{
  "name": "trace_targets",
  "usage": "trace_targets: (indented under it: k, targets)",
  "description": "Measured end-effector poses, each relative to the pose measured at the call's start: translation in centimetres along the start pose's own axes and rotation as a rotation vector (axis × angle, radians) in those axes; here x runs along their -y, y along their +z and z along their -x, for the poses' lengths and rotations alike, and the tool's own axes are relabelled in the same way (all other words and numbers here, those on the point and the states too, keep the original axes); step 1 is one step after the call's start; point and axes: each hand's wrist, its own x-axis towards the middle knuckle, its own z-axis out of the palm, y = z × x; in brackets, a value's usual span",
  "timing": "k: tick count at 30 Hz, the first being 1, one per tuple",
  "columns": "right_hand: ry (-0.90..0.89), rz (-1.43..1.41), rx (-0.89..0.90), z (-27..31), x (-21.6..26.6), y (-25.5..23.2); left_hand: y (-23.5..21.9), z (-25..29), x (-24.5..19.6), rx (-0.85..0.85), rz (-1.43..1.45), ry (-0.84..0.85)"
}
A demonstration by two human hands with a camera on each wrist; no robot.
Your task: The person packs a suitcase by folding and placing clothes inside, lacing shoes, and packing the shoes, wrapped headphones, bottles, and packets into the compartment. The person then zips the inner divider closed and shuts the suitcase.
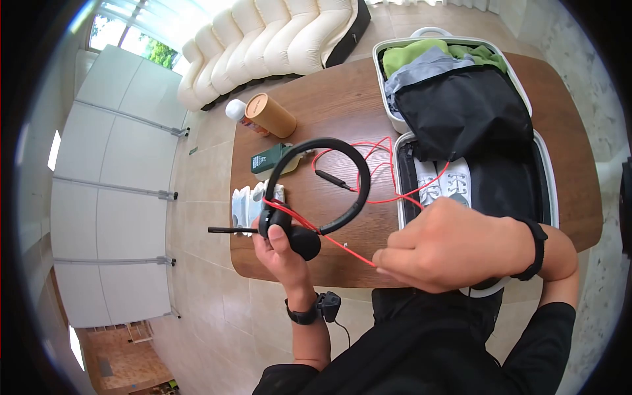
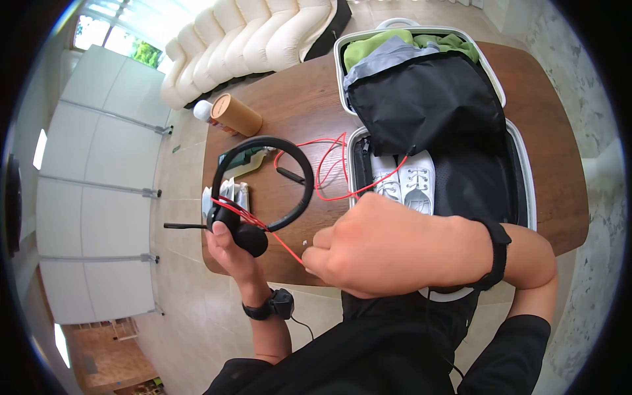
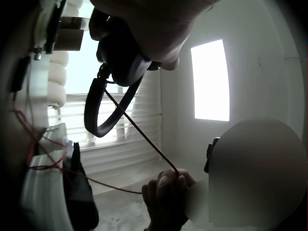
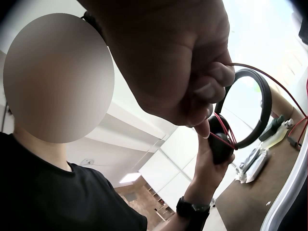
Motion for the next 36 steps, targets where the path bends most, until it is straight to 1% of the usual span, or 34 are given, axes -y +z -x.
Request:
trace_targets:
  k: [1,4,7,8,11,13,14,16,18,20,22,23,24,26,27,29,30,32,33,35,36]
  targets:
    - [0.000,-0.001,0.000,0.0,-0.2,-0.2,-0.1,0.1,-0.2,0.000,0.000,0.000]
    - [0.023,0.086,-0.136,0.0,-0.8,-0.5,-0.4,0.3,-0.7,0.123,-0.015,-0.033]
    - [0.028,0.076,-0.171,-0.2,-0.8,-0.6,0.3,0.7,-1.3,0.165,0.012,-0.010]
    - [0.029,0.075,-0.170,-0.3,-0.7,-0.5,0.2,0.8,-0.9,0.163,0.010,0.002]
    - [-0.008,0.025,-0.181,-0.4,-0.3,-0.3,0.6,1.0,-0.8,0.153,-0.003,-0.009]
    - [-0.079,-0.162,-0.209,-0.3,-0.4,0.1,0.8,1.1,-0.9,0.145,-0.011,-0.020]
    - [-0.078,-0.162,-0.209,-0.3,-0.3,0.1,0.8,1.1,-0.9,0.133,-0.017,-0.027]
    - [-0.103,-0.197,-0.031,-0.2,-0.1,0.0,1.1,1.1,-0.9,0.125,-0.020,-0.013]
    - [-0.102,-0.228,-0.017,-0.2,-0.1,0.1,1.3,1.1,-1.0,0.117,-0.025,0.002]
    - [-0.095,-0.259,-0.006,-0.1,-0.2,0.1,1.6,1.1,-1.3,0.118,0.048,-0.026]
    - [-0.079,-0.228,-0.118,-0.2,-0.5,-0.1,1.0,1.0,-1.0,0.145,0.028,-0.047]
    - [-0.079,-0.228,-0.119,-0.3,-0.7,-0.3,0.6,1.0,-0.9,0.169,0.007,-0.067]
    - [-0.036,-0.167,-0.155,-0.3,-0.9,-0.7,0.5,1.0,-1.1,0.170,0.007,-0.067]
    - [0.051,-0.041,-0.226,-0.3,-1.3,-0.8,0.4,1.0,-1.5,0.305,0.029,-0.104]
    - [0.053,-0.039,-0.227,-0.4,-1.6,-0.8,0.3,1.0,-1.5,0.308,0.031,-0.103]
    - [0.076,0.007,-0.329,-0.6,-2.6,-0.6,0.0,1.1,-1.4,0.334,-0.024,-0.111]
    - [0.054,0.047,-0.379,-0.7,-3.2,-0.3,-0.2,1.0,-1.5,0.336,-0.022,-0.111]
    - [0.071,0.035,-0.394,-0.6,-3.9,-0.3,-0.6,0.9,-2.1,0.456,0.026,-0.208]
    - [0.086,0.023,-0.410,-0.6,-4.2,-0.3,-0.6,0.9,-2.3,0.456,0.026,-0.208]
    - [0.095,0.007,-0.426,-0.7,-4.7,0.0,-0.9,1.0,-2.9,0.529,-0.001,-0.238]
    - [0.125,-0.031,-0.425,-0.7,-4.9,-0.1,-1.1,0.9,-3.1,0.549,0.029,-0.267]
